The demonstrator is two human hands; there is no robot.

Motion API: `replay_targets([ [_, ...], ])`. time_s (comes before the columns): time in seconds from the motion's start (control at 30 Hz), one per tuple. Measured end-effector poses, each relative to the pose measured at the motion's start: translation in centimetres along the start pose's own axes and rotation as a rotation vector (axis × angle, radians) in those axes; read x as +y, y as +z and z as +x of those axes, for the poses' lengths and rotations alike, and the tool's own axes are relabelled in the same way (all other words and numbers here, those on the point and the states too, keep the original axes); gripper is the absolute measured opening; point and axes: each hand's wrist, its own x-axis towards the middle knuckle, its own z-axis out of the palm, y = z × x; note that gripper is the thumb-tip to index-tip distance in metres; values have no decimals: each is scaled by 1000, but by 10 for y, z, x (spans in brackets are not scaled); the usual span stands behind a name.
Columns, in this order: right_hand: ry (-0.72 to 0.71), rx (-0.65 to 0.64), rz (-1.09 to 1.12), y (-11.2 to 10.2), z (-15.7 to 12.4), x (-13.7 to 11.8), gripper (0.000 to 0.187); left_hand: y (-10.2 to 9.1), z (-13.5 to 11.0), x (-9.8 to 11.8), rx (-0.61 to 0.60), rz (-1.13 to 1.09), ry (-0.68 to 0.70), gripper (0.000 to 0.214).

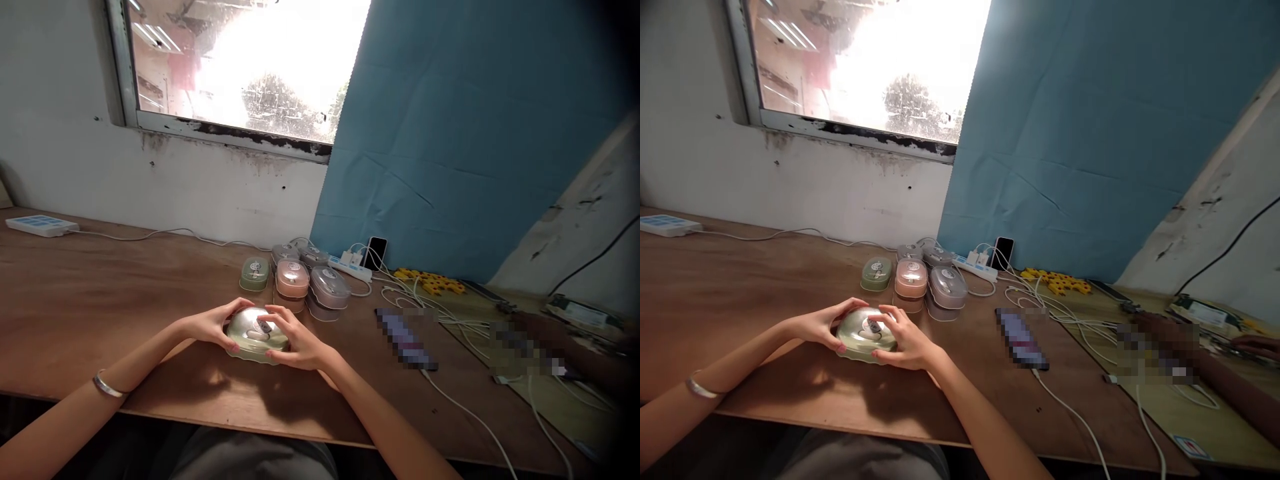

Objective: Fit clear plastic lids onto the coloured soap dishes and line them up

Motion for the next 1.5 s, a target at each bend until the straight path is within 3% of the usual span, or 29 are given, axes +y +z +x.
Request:
replay_targets([
  [0.63,12,-27,-106,2,2,-1,62,-3,-1,-1,-11,128,-88,84],
  [0.9,-32,-1,85,5,5,8,62,0,-2,1,19,206,-95,91],
  [1.07,111,105,17,9,6,19,77,-3,0,7,105,304,-108,83],
  [1.2,150,218,-160,11,6,22,70,-16,-5,14,219,460,-241,76],
  [1.33,106,337,-177,13,6,22,55,-33,-14,14,363,644,-491,82],
  [1.5,100,591,-121,-2,7,-4,20,-38,-13,9,534,807,-722,99],
])
